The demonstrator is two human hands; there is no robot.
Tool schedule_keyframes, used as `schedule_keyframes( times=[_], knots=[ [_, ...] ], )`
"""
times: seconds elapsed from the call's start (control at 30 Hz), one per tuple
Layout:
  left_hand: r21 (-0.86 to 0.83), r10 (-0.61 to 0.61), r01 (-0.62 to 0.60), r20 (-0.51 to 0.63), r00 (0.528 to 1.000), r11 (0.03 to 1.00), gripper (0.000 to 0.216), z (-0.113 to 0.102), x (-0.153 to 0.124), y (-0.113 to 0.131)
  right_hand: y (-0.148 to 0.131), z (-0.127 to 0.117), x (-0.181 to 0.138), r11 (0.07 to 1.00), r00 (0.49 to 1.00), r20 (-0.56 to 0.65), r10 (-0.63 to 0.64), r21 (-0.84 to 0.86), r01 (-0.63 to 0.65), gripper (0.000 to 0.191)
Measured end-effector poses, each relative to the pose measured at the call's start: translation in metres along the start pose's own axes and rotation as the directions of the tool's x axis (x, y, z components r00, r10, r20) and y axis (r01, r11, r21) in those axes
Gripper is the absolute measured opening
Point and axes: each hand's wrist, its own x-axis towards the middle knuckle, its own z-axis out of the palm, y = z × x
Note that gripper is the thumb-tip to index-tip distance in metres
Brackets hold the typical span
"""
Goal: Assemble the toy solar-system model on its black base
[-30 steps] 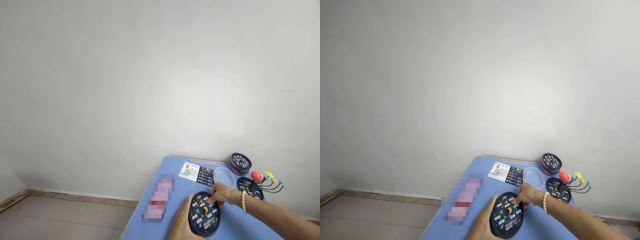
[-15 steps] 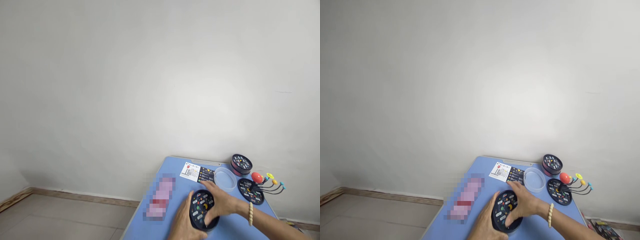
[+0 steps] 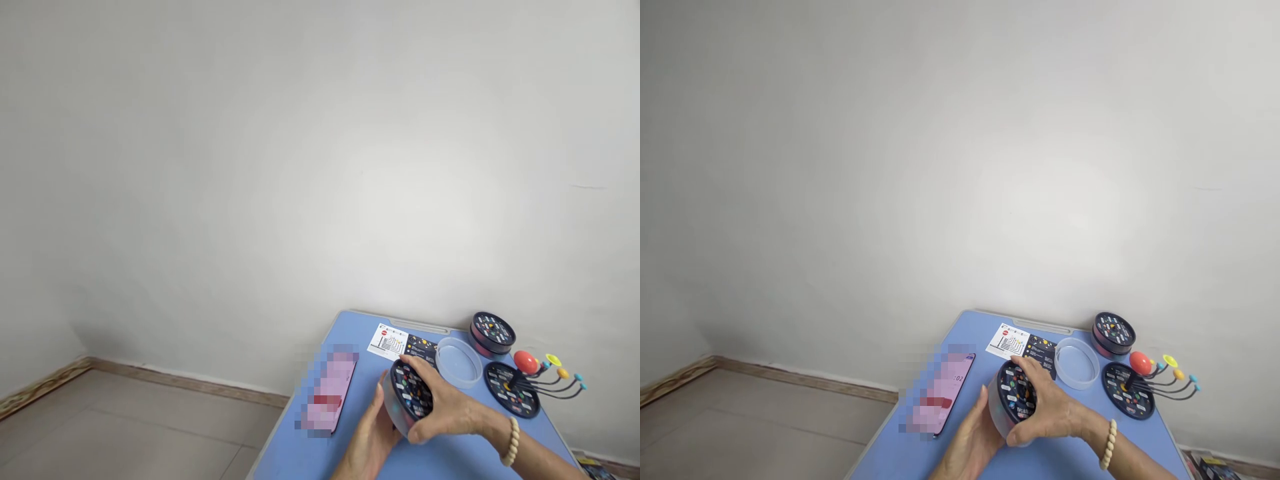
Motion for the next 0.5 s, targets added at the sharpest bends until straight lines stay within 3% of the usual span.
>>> schedule_keyframes(
  times=[0.1, 0.2, 0.33, 0.5],
  knots=[
    [-0.101, 0.006, -0.009, -0.026, 1.0, 0.995, 0.079, 0.017, 0.004, -0.008, -0.005, 0.007, 0.0, 1.0, 0.999, -0.032, -0.016, -0.002, 0.015, 0.123],
    [-0.057, 0.022, -0.024, -0.039, 0.999, 0.998, 0.081, 0.024, 0.006, -0.015, -0.007, 0.013, 0.001, 0.999, 1.0, -0.013, 0.028, 0.029, -0.027, 0.126],
    [-0.01, 0.02, -0.02, -0.002, 1.0, 1.0, 0.082, 0.023, 0.008, -0.021, -0.005, 0.017, 0.0, 0.995, 0.996, -0.02, 0.081, 0.059, -0.08, 0.127],
    [-0.101, 0.021, -0.022, -0.018, 1.0, 0.995, 0.07, 0.015, 0.011, -0.027, -0.004, 0.024, 0.0, 0.992, 0.989, -0.118, 0.088, 0.098, -0.077, 0.113]
  ],
)
